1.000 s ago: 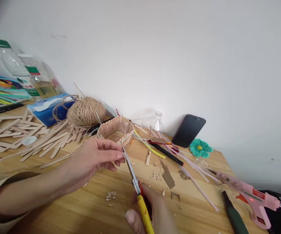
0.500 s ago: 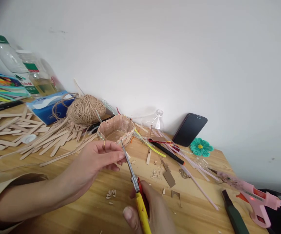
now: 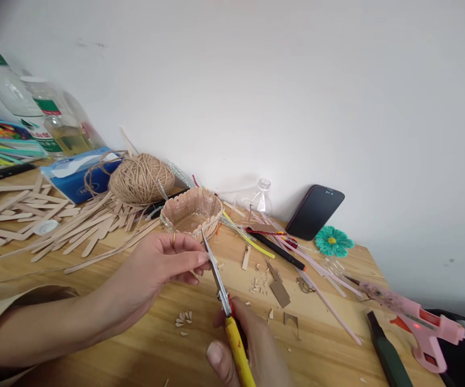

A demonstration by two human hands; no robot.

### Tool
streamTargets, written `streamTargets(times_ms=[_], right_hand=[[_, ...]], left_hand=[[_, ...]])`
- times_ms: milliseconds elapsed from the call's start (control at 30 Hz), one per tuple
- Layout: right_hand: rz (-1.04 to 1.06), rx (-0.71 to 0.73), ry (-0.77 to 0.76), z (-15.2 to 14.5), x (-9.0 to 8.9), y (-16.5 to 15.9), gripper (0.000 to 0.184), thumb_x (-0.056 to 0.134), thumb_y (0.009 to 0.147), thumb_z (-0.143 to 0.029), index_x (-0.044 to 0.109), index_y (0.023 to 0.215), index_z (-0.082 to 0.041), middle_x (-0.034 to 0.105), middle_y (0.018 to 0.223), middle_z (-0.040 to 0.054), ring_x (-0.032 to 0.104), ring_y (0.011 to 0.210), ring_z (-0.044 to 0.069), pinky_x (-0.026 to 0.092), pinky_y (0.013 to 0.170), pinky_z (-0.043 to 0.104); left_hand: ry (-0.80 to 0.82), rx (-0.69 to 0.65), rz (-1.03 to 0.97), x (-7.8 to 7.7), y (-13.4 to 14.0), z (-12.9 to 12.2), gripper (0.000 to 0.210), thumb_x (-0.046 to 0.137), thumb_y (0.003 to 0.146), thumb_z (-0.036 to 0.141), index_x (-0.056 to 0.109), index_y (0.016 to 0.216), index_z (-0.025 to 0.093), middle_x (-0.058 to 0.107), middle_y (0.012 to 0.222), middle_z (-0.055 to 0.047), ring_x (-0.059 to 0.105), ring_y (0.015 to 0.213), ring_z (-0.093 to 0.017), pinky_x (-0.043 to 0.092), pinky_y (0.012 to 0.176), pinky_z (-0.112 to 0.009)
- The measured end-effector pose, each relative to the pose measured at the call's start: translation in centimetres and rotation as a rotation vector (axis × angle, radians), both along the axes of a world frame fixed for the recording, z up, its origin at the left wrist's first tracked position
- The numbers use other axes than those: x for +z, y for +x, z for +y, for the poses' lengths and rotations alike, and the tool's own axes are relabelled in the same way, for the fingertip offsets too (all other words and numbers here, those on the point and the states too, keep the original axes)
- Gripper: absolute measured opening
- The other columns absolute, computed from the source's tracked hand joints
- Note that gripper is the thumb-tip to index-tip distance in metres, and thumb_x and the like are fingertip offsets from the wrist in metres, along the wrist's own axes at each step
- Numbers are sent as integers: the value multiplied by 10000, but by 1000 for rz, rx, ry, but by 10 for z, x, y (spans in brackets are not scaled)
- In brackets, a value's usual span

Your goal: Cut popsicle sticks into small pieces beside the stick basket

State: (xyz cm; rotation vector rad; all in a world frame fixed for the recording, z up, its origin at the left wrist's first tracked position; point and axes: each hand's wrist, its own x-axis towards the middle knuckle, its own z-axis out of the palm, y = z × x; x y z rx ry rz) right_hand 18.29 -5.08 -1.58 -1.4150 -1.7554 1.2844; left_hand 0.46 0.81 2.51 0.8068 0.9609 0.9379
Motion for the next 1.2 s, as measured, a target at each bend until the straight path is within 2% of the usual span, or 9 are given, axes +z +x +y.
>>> streamTargets(times_ms=[133, 267, 367, 467, 567, 633, 800, 967, 1200], right_hand=[[20, -23, -5, 0, -1, -2, 615, 414, 681, -787, 577, 791, -204, 514, 687, 34, 482, 621, 180, 462, 602, 296], [27, -28, 31, 1, 2, -6, 645, 404, 684, -790, 596, 868, -202, 551, 711, 51, 530, 716, 227, 458, 706, 350], [5, -11, 18, 1, 2, -6, 661, 387, 679, -802, 586, 832, -191, 498, 655, 30, 502, 674, 208, 441, 618, 310], [-15, -2, 36, 0, 0, -5, 642, 376, 693, -794, 561, 764, -184, 430, 620, 1, 414, 577, 153, 361, 504, 257], [-25, 6, 51, 1, -2, -4, 649, 361, 696, -798, 541, 742, -176, 384, 607, -17, 339, 549, 129, 276, 476, 251], [-25, 42, 25, 4, -3, -3, 651, 363, 700, -794, 546, 767, -173, 373, 612, -18, 331, 553, 132, 263, 482, 255], [-12, 122, 13, 9, -5, 1, 586, 412, 714, -756, 567, 815, -201, 430, 627, 8, 411, 588, 173, 337, 516, 279], [-16, 87, 13, 2, -4, 3, 499, 441, 769, -685, 566, 798, -202, 494, 686, 32, 462, 621, 180, 381, 549, 288], [36, 55, -42, -1, 2, 2, 519, 439, 770, -694, 567, 754, -191, 491, 676, 16, 464, 604, 157, 392, 548, 271]], left_hand=[[3, 4, 12, 0, 0, 0, 87, 688, 655, 203, 656, 614, 134, 628, 600, 10, 546, 563, -80, 454, 578, -206], [0, 5, 8, 0, 0, 0, 83, 690, 646, 206, 660, 610, 138, 634, 605, 5, 555, 583, -94, 457, 582, -216], [-11, 11, 9, 0, 0, 0, 83, 695, 636, 201, 654, 596, 141, 637, 598, 6, 558, 583, -97, 459, 582, -219], [-6, 8, 4, 0, 0, 0, 77, 693, 639, 196, 655, 596, 144, 635, 590, 12, 555, 574, -89, 458, 575, -208], [12, 0, 1, 0, -1, 0, 75, 683, 651, 191, 658, 599, 143, 625, 581, 15, 548, 568, -81, 456, 571, -198], [16, 0, 3, 0, -1, 0, 77, 681, 654, 189, 658, 598, 142, 624, 581, 15, 545, 566, -80, 455, 570, -197], [12, 8, 17, -1, -1, 0, 85, 686, 662, 202, 657, 614, 138, 626, 592, 12, 545, 570, -81, 457, 577, -201], [5, 8, 6, -2, 0, 0, 92, 694, 663, 208, 656, 625, 133, 626, 599, 11, 546, 570, -76, 458, 576, -194], [-11, 21, -7, -3, 0, 0, 95, 696, 650, 204, 652, 604, 134, 629, 590, 11, 548, 568, -74, 456, 564, -184]])
